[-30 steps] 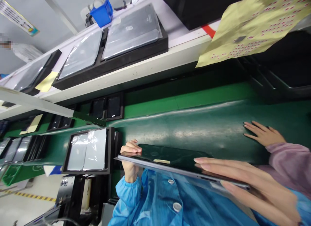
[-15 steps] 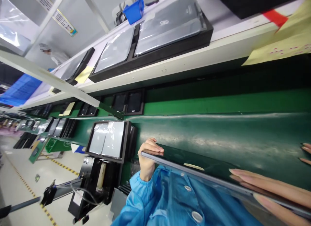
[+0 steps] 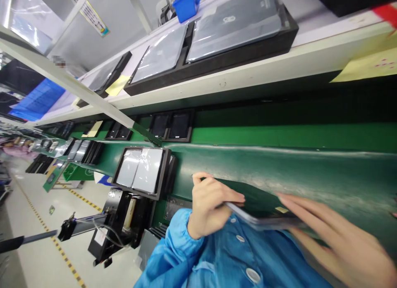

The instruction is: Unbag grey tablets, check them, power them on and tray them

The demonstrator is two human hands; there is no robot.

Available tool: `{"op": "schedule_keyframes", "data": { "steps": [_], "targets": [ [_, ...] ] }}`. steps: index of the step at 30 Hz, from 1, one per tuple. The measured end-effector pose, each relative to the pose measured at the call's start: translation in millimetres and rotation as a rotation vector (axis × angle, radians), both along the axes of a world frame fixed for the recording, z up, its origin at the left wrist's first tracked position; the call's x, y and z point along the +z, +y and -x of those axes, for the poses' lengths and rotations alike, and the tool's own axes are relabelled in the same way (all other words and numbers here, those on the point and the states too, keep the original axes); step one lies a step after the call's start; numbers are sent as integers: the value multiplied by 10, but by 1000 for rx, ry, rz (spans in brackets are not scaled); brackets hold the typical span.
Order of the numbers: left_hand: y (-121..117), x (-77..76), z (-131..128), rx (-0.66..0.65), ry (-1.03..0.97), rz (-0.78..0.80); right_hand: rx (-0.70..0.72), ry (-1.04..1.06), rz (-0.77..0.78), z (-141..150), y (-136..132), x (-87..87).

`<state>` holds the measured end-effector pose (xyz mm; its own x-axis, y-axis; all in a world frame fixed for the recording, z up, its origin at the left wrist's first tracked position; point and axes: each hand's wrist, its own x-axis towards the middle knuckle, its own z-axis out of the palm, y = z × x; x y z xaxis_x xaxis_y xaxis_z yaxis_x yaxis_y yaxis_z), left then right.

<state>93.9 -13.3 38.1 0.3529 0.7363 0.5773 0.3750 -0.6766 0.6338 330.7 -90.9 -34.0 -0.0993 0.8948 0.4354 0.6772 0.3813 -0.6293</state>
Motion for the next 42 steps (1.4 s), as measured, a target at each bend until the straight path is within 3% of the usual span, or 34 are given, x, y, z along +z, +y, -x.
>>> {"op": "schedule_keyframes", "data": {
  "steps": [2, 4, 8, 13, 17, 22, 25, 29, 32, 35, 38, 42],
  "targets": [
    [-46, 75, -134, -66, 124, -78, 117, 107, -59, 169, 95, 93],
    [-65, 109, -196, -87, 181, -94, 121, 281, -59, 295, 146, 111],
    [-9, 44, -29, 16, 181, 35, 109, 534, -4, 258, 109, -25],
    [55, -278, 286, -8, -158, 305, 201, 652, -43, 23, 44, -135],
    [28, -581, 315, -32, -308, 414, 207, 662, -42, 0, 57, -112],
    [-13, -1023, 204, -41, -393, 773, 25, 861, -68, -18, 96, -80],
    [-47, -1159, 113, -22, -574, 802, -79, 1088, -42, -113, 121, -99],
    [8, -973, 56, 24, -799, 680, -34, 1061, 148, -219, 103, -265],
    [101, -725, 81, -58, -857, 542, 34, 1009, 209, -220, 88, -556],
    [143, -570, 117, -172, -772, 434, 123, 980, 149, -215, 103, -958],
    [126, -516, 129, -204, -719, 396, 180, 927, 30, -250, 132, -1337],
    [108, -484, 131, -208, -660, 388, 115, 776, -65, -279, 227, -1658]
  ]
}}
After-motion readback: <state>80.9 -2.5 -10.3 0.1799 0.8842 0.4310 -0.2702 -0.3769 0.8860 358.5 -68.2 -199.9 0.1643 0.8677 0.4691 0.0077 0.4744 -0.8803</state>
